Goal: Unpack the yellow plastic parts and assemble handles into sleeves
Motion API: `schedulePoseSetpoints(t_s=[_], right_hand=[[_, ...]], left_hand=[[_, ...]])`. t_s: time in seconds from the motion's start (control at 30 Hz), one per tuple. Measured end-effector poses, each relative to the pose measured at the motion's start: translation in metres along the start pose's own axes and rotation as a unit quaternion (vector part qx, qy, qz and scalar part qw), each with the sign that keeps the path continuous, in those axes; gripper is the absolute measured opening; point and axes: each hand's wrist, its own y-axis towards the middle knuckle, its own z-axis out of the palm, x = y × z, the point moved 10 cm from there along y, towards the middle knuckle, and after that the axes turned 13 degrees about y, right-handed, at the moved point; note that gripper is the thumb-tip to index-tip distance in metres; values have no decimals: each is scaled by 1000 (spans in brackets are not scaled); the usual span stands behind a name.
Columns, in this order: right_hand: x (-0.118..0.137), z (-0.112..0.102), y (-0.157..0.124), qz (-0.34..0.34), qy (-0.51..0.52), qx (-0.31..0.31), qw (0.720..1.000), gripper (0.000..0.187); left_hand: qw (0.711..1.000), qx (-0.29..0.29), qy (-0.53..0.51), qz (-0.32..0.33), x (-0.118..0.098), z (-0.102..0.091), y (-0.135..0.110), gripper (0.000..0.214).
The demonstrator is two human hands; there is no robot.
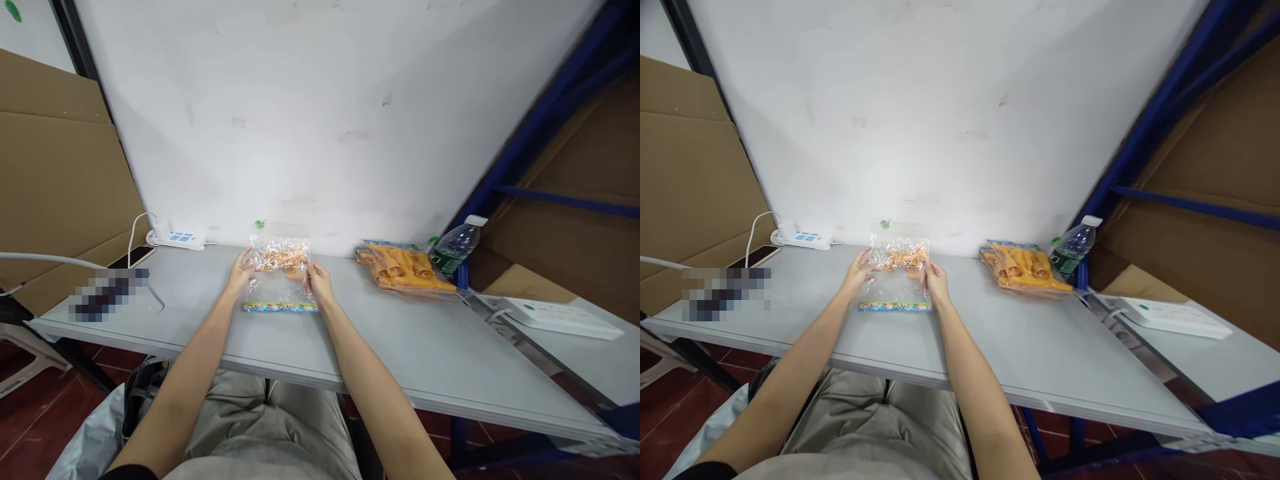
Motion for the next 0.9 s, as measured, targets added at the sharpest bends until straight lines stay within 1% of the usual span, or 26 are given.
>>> schedulePoseSetpoints(t_s=[0.1,0.23,0.3,0.33,0.37,0.4,0.43,0.47,0.53,0.6,0.67,0.7,0.73,0.77,0.8,0.87,0.9], right_hand=[[-2,1,-1,-2,1,-3,1000,52],[-4,-2,0,-6,-1,-30,1000,48],[-5,-5,1,-5,8,-42,999,49],[-5,-6,2,-4,18,-49,999,50],[-5,-9,2,-5,30,-60,998,52],[-4,-13,3,-8,44,-73,996,53],[-3,-17,3,-10,60,-88,994,54],[-2,-22,3,-15,75,-104,992,55],[1,-31,3,-25,98,-134,986,55],[5,-38,2,-39,113,-154,981,54],[9,-41,2,-51,131,-158,977,53],[10,-41,2,-54,140,-155,976,52],[11,-40,3,-55,149,-148,976,51],[11,-38,3,-53,158,-139,976,51],[10,-35,4,-49,163,-129,977,52],[8,-29,5,-35,164,-110,980,58],[7,-26,5,-27,160,-103,981,63]], left_hand=[[1000,6,18,-6,3,2,0,55],[999,-14,43,-4,9,0,3,67],[996,-34,82,24,6,-4,4,70],[990,-46,119,54,0,-5,3,70],[980,-58,167,94,-8,-5,0,70],[963,-65,221,138,-18,-2,-5,69],[942,-59,277,181,-27,6,-11,67],[917,-41,330,223,-35,18,-18,66],[859,33,417,297,-44,51,-37,67],[790,120,475,368,-45,87,-58,72],[730,174,510,419,-41,114,-74,68],[712,185,523,432,-39,122,-77,63],[702,185,534,434,-37,126,-75,59],[700,178,543,429,-35,127,-69,58],[704,166,550,418,-34,124,-61,61],[724,130,555,389,-36,108,-38,63],[735,110,554,375,-39,95,-24,62]])
